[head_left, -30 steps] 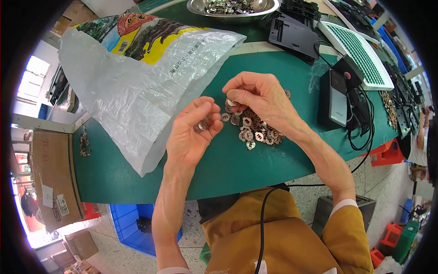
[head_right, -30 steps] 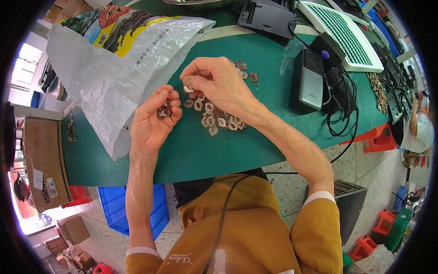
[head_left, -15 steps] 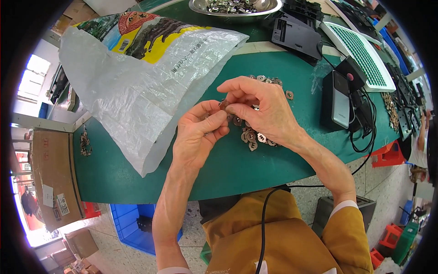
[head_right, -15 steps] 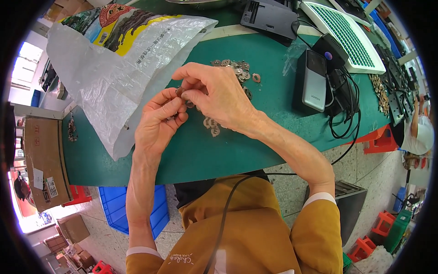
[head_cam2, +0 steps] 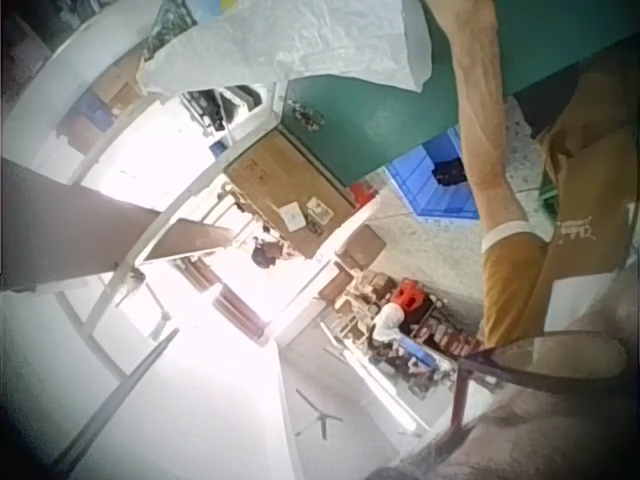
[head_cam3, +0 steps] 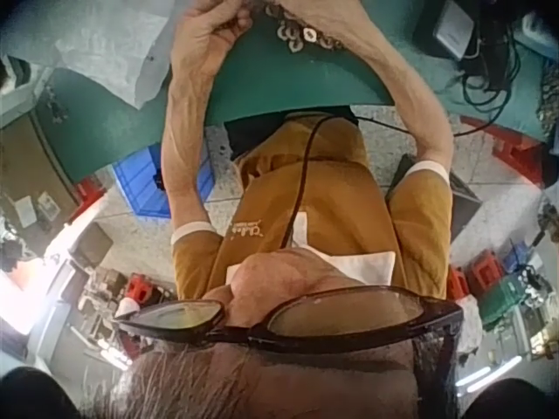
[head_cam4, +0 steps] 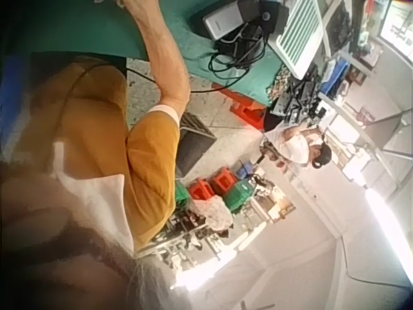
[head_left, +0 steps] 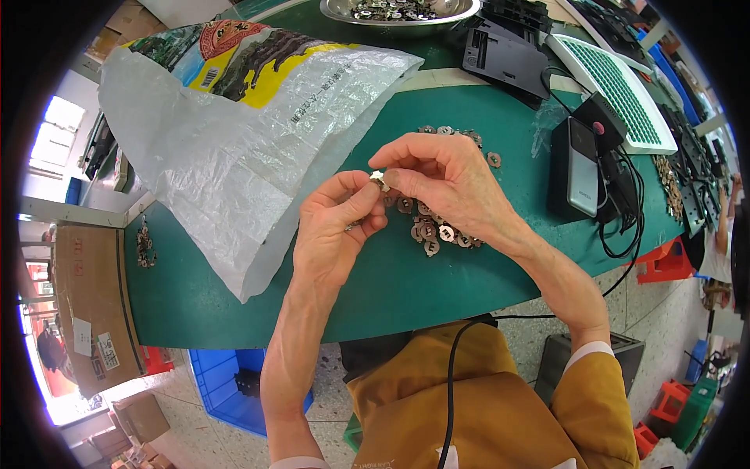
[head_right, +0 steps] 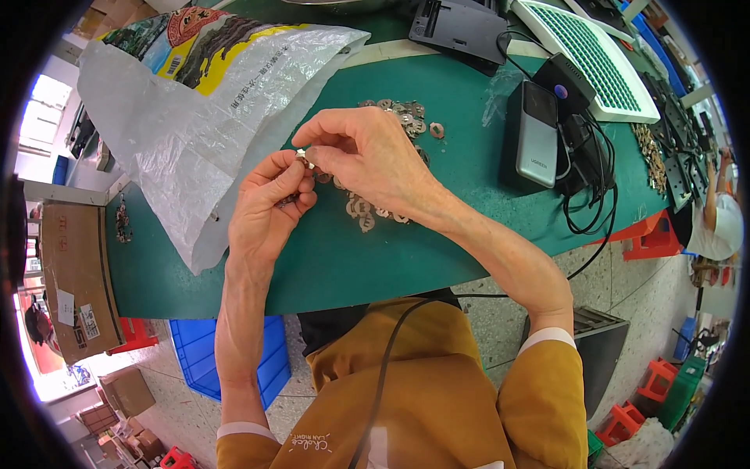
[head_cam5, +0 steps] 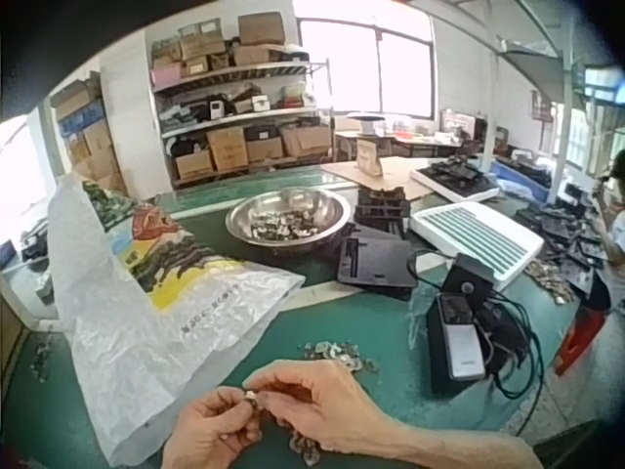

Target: The person sorts small metal rings by hand on a green workbench, inspecting them one by one.

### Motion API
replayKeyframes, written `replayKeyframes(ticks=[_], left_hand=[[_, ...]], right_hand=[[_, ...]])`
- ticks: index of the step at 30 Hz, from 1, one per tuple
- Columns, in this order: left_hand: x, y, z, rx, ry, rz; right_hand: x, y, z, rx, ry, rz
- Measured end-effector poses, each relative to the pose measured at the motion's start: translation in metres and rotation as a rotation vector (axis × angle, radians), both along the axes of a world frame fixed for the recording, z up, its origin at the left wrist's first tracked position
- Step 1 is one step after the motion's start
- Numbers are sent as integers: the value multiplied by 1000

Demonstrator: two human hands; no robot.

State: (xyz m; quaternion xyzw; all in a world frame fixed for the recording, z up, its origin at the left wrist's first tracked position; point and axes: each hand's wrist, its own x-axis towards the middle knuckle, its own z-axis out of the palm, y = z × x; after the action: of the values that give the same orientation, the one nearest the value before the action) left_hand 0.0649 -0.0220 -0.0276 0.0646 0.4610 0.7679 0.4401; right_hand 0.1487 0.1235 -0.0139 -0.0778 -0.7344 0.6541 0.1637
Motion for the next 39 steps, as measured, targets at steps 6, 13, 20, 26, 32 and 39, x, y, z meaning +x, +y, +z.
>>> replayKeyframes(ticks=[6, 13, 20, 26, 32, 39], left_hand=[[2, 2, 2, -14, 141, -6], [-3, 1, -2, 31, -44, -67], [-2, 1, -4, -20, 4, -40], [-2, 1, -3, -27, 8, -57], [2, 3, 0, -19, 53, -83], [0, 2, -3, -21, 75, -104]], right_hand=[[5, 3, 9, 73, -82, 10], [5, 7, 13, -14, -122, 68], [5, 10, 12, -68, -125, 78], [6, 12, 10, -76, -144, 97], [6, 11, 12, -148, -143, 85], [6, 10, 12, -173, -135, 56]])
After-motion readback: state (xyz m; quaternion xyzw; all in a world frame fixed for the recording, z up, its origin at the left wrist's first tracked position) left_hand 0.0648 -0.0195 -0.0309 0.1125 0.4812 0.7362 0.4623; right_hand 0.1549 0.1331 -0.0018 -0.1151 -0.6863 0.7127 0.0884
